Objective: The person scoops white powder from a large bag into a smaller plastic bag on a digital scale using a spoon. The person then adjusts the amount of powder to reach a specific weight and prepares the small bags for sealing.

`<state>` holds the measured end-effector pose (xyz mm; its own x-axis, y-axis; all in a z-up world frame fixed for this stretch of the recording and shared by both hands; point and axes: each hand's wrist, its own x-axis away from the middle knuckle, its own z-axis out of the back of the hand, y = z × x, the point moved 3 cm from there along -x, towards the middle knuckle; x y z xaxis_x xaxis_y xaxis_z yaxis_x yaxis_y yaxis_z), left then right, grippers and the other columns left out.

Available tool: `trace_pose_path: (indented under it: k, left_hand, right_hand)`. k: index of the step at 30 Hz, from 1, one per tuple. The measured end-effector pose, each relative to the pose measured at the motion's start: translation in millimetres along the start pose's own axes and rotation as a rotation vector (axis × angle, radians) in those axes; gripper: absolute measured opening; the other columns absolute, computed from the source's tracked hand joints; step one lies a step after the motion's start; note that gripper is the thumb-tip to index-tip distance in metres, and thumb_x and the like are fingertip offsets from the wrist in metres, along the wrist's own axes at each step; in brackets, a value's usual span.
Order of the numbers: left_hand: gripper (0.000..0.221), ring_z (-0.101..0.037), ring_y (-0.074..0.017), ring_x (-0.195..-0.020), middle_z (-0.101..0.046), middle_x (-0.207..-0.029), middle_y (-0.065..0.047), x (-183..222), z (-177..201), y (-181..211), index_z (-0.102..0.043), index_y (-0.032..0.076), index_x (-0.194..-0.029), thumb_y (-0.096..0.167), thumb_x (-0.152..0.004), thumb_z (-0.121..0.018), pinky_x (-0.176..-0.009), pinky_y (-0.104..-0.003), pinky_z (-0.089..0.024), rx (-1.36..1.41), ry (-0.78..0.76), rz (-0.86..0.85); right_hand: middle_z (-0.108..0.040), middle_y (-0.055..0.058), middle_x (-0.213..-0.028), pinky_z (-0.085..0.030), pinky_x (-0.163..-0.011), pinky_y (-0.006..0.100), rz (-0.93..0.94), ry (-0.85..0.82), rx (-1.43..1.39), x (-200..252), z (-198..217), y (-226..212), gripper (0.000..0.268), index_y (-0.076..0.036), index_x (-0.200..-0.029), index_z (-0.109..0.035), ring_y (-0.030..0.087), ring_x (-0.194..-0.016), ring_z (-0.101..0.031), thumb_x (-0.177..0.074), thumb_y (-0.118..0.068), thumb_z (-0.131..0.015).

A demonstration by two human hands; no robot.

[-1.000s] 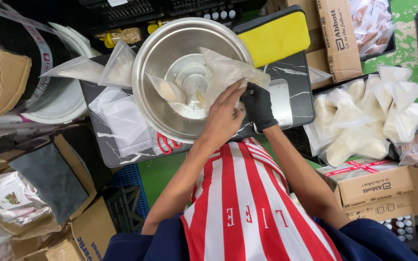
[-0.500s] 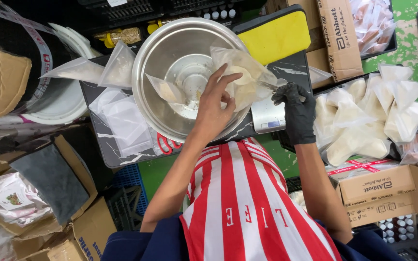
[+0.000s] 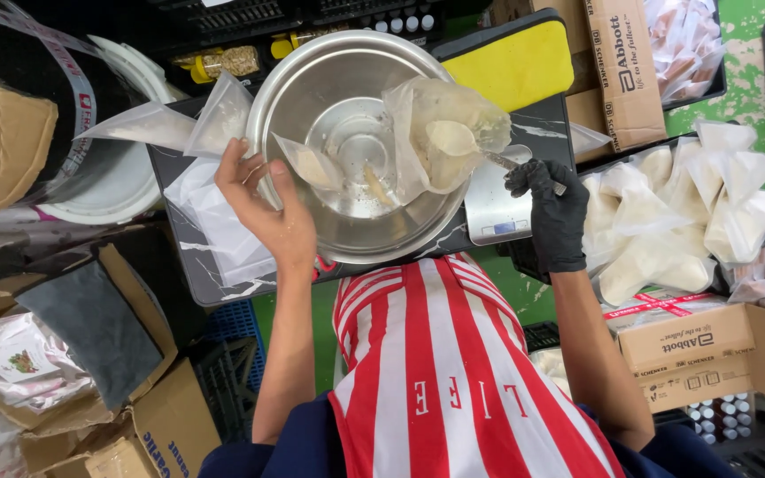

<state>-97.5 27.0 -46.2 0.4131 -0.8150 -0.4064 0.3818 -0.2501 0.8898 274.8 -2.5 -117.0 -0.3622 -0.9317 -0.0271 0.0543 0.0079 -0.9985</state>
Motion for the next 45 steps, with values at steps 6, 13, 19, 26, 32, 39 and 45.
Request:
trace_pose_path:
  k: [6, 13, 19, 26, 32, 39, 45]
  left_hand:
    - [0.083, -0.042, -0.0247, -0.142, -0.034, -0.157, -0.007, 25, 0, -38, -0.026, 0.018, -0.164, 0.001, -0.098, -0.074, -0.120, -0.045, -0.039, 0.115, -0.096, 0.148]
    - [0.155, 0.011, -0.0461, -0.163, 0.017, -0.178, -0.015, 29, -9, -43, 0.014, 0.021, -0.172, 0.013, -0.072, -0.104, -0.129, -0.071, -0.003, 0.113, -0.442, 0.137]
    - [0.167, 0.009, -0.0491, -0.162, 0.016, -0.177, -0.019, 29, -24, -76, 0.016, 0.016, -0.171, 0.024, -0.064, -0.113, -0.127, -0.074, -0.003, 0.109, -0.416, 0.179]
    - [0.154, -0.032, -0.0347, -0.159, -0.037, -0.165, -0.019, 25, -40, -87, 0.005, 0.017, -0.171, 0.012, -0.066, -0.108, -0.134, -0.052, -0.017, 0.090, -0.348, 0.161]
    - [0.139, -0.043, -0.0329, -0.152, -0.046, -0.158, -0.018, 34, -59, -81, -0.013, 0.011, -0.167, 0.020, -0.066, -0.108, -0.133, -0.050, -0.024, 0.145, -0.406, 0.049]
    - [0.154, -0.040, -0.0366, -0.152, -0.046, -0.158, -0.014, 49, -74, -95, -0.012, 0.010, -0.171, 0.020, -0.054, -0.112, -0.131, -0.065, -0.009, 0.098, -0.411, -0.074]
    - [0.136, -0.041, -0.0361, -0.152, -0.045, -0.161, -0.015, 50, -75, -95, -0.017, 0.007, -0.170, 0.027, -0.069, -0.106, -0.130, -0.066, -0.013, 0.044, -0.394, -0.155]
  right_hand:
    - [-0.072, 0.022, -0.083, -0.061, -0.073, 0.035, -0.003, 0.014, 0.027, -6, -3, -1, 0.028, 0.001, -0.094, -0.070, 0.026, -0.070, -0.071, -0.116, -0.016, -0.063]
    - [-0.073, 0.020, -0.079, -0.061, -0.070, 0.032, -0.033, 0.013, 0.056, -7, -2, -5, 0.032, 0.000, -0.091, -0.071, 0.023, -0.067, -0.070, -0.116, -0.017, -0.062]
    - [-0.073, 0.023, -0.084, -0.062, -0.067, 0.034, -0.044, 0.080, -0.012, -3, 1, -3, 0.028, 0.001, -0.093, -0.071, 0.027, -0.069, -0.072, -0.113, -0.016, -0.066]
    - [-0.071, 0.012, -0.080, -0.061, -0.069, 0.026, -0.150, 0.387, -0.249, 11, 3, -49, 0.020, -0.007, -0.087, -0.068, 0.021, -0.068, -0.070, -0.106, -0.012, -0.069]
    - [-0.064, 0.016, -0.074, -0.053, -0.060, 0.031, -0.049, 0.215, -0.258, 22, -3, -66, 0.026, -0.005, -0.088, -0.063, 0.024, -0.060, -0.063, -0.108, -0.022, -0.066]
    - [-0.075, 0.011, -0.077, -0.054, -0.076, 0.031, 0.115, -0.170, 0.169, 45, -107, -112, 0.017, -0.007, -0.085, -0.077, 0.024, -0.074, -0.072, -0.101, -0.011, -0.077]
    - [-0.072, 0.005, -0.093, -0.057, -0.076, 0.047, 0.465, -0.586, 0.613, 47, -155, -95, 0.008, -0.017, -0.104, -0.072, 0.033, -0.089, -0.070, -0.103, -0.024, -0.070]
